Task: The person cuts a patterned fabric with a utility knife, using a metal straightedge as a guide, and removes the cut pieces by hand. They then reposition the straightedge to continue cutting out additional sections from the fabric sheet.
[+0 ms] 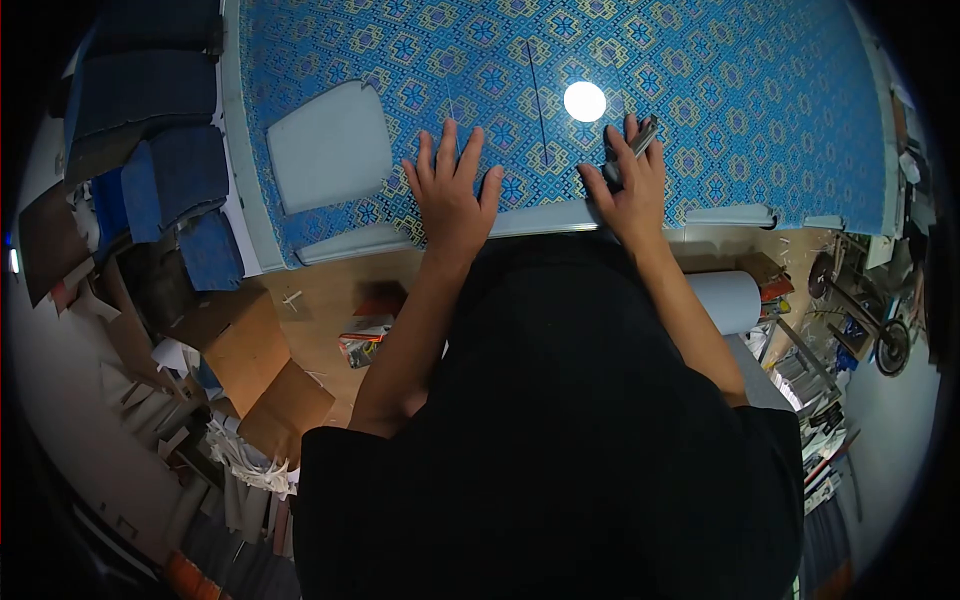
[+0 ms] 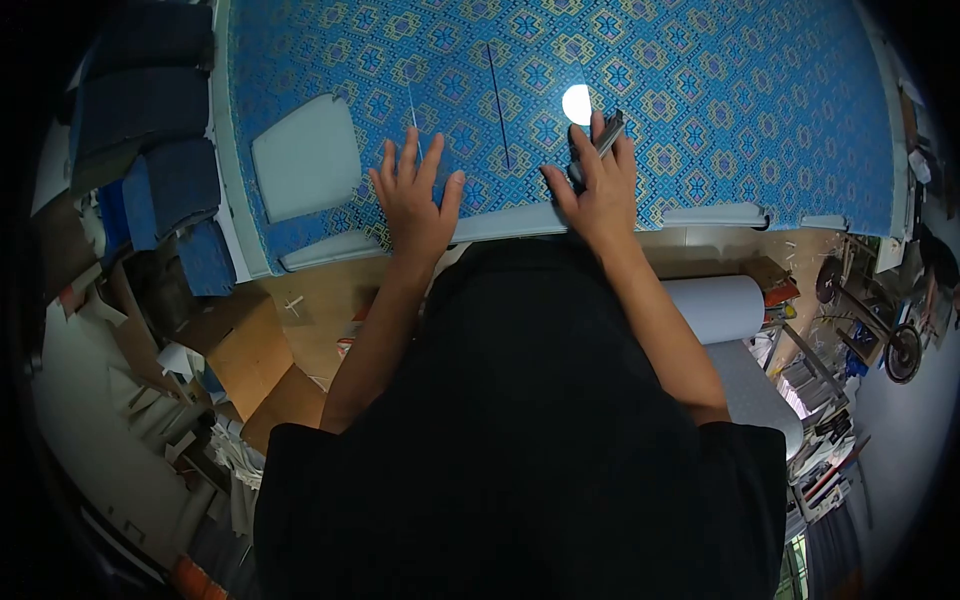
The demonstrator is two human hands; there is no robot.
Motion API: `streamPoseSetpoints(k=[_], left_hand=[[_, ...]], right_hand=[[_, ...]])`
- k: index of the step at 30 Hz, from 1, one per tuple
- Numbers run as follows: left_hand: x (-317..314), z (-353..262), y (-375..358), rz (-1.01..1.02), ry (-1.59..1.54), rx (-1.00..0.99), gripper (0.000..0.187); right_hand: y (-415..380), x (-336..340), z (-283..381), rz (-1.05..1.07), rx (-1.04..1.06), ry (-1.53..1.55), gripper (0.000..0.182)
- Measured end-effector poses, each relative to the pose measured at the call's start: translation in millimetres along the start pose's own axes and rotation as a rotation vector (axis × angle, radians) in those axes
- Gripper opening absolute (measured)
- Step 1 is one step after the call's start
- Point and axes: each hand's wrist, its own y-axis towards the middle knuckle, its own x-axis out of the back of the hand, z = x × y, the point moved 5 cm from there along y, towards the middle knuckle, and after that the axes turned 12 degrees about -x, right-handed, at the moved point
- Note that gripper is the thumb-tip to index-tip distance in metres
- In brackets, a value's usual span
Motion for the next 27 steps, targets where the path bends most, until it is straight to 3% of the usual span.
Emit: streamPoseSetpoints(k=[27], left_hand=[[1.3,0.2,-0.1,-0.035,-0.023,-0.018,0.051]], right_hand=[[0.5,-0.1,-1.6,-0.027,0.026,0.019,0.060]])
